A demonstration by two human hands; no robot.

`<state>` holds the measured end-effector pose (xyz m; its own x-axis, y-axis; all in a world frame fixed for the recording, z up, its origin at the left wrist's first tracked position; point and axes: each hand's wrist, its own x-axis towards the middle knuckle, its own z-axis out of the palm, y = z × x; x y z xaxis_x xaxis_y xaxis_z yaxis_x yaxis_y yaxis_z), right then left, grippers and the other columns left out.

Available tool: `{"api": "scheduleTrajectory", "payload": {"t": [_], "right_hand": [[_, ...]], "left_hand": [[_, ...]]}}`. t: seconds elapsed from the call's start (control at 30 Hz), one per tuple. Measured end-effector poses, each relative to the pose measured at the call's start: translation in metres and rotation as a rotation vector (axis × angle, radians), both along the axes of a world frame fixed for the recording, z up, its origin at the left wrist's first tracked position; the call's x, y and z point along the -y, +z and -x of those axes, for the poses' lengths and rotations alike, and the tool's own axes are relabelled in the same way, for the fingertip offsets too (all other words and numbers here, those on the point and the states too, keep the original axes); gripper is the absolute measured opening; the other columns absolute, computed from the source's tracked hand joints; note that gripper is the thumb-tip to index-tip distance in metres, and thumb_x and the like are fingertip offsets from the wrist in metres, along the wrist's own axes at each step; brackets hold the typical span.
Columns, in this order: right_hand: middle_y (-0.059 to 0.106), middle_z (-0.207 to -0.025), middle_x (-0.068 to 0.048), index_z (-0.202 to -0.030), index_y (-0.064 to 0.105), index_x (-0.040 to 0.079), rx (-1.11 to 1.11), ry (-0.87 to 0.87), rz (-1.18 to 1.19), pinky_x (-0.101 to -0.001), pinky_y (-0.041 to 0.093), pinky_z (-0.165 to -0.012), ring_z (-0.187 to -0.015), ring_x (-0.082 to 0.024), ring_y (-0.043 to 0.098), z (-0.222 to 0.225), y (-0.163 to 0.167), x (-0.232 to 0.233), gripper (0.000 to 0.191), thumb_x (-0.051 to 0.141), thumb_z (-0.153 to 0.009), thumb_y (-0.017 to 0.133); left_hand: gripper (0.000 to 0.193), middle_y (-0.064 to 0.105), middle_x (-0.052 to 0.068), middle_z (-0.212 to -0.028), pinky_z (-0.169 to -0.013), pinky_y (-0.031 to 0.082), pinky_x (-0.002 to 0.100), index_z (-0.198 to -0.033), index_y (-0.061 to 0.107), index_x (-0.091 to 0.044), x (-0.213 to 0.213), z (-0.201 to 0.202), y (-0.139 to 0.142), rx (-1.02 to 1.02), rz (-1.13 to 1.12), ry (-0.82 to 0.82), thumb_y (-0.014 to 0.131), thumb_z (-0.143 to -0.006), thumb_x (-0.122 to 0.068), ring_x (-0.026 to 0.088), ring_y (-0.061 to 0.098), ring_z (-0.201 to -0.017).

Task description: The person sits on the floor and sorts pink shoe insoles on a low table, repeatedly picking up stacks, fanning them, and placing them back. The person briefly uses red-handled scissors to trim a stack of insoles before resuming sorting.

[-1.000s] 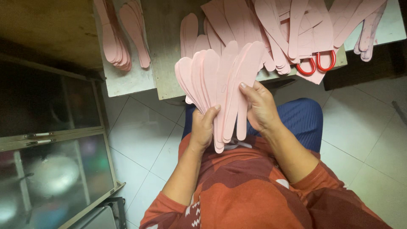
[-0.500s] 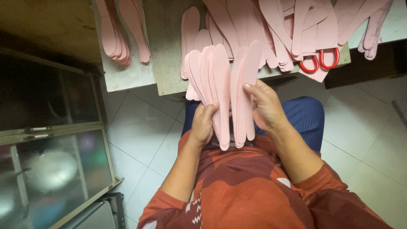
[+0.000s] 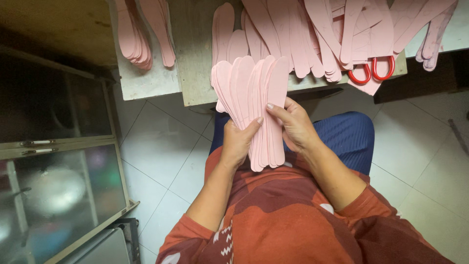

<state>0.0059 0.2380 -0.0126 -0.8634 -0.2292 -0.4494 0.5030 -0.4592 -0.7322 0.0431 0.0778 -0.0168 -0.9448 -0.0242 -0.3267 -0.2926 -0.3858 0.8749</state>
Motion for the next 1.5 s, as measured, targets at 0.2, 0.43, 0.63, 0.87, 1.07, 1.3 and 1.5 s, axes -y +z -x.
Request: {"api": "scheduleTrajectory", "payload": {"t": [0.2,0.43,0.63,0.87,1.07,1.3,1.5], "right_hand": [[0.070,-0.119,-0.011,-0.123,0.062,0.001,0.001,-0.022,0.081,-0.0361,0.054,-0.098,-0.109,-0.018,0.067,0.001,0.001,-0.002,0.027,0.010,-0.098,0.063],[0.066,-0.129,-0.011,-0.132,0.059,0.000,-0.016,0.007,0.153,-0.0377,0.047,-0.108,-0.120,-0.019,0.061,-0.002,0.008,0.001,0.034,0.010,-0.100,0.059],[0.060,-0.137,-0.013,-0.142,0.051,-0.001,-0.019,-0.040,0.117,-0.0386,0.045,-0.111,-0.126,-0.021,0.058,-0.010,-0.004,0.005,0.043,0.014,-0.101,0.056],[0.028,-0.157,-0.012,-0.160,-0.006,0.014,-0.419,-0.051,-0.385,-0.0515,0.043,-0.116,-0.142,-0.027,0.046,0.006,0.007,-0.024,0.101,0.038,-0.096,0.068],[0.050,-0.149,-0.025,-0.148,0.057,0.005,-0.621,0.090,-1.075,-0.0484,0.041,-0.120,-0.142,-0.034,0.049,0.028,0.046,-0.060,0.070,0.034,-0.089,0.079],[0.043,-0.157,-0.020,-0.155,0.034,0.004,-0.707,0.117,-0.825,-0.0403,0.035,-0.122,-0.142,-0.028,0.044,0.027,0.041,-0.028,0.077,0.043,-0.098,0.068],[0.037,-0.161,-0.020,-0.166,0.013,0.004,-0.492,0.312,-0.478,-0.0395,0.027,-0.124,-0.148,-0.029,0.036,-0.002,-0.010,0.021,0.080,0.038,-0.104,0.052]], "left_hand": [[0.039,0.072,0.015,-0.119,-0.091,0.057,0.031,-0.127,0.063,0.009,0.003,-0.001,-0.008,0.013,-0.131,-0.079,0.071,-0.095,-0.010,0.017,0.069,-0.103],[0.043,0.072,0.012,-0.116,-0.090,0.057,0.030,-0.128,0.062,0.007,0.002,-0.007,-0.017,0.015,-0.053,-0.188,0.074,-0.090,-0.010,0.016,0.069,-0.102],[0.047,0.070,0.010,-0.114,-0.090,0.056,0.031,-0.128,0.059,0.003,-0.002,-0.012,-0.032,-0.054,0.077,-0.193,0.074,-0.085,-0.009,0.016,0.067,-0.102],[0.039,0.071,0.008,-0.106,-0.089,0.059,0.033,-0.121,0.064,0.002,-0.035,-0.024,-0.028,-0.077,0.256,-0.346,0.073,-0.086,-0.012,0.019,0.070,-0.101],[0.079,0.068,0.009,-0.114,-0.085,0.057,0.036,-0.147,0.047,-0.007,-0.059,-0.026,0.010,-0.025,0.264,-0.491,0.078,-0.077,-0.024,0.018,0.069,-0.096],[0.057,0.072,0.013,-0.121,-0.095,0.054,0.034,-0.144,0.057,0.000,-0.066,-0.020,-0.004,-0.220,0.198,-0.190,0.071,-0.096,-0.026,0.015,0.067,-0.111],[0.042,0.058,0.003,-0.086,-0.058,0.048,0.026,-0.138,0.054,0.002,0.006,0.025,-0.014,-0.049,-0.288,0.291,0.062,-0.099,-0.011,0.009,0.053,-0.066]]}}
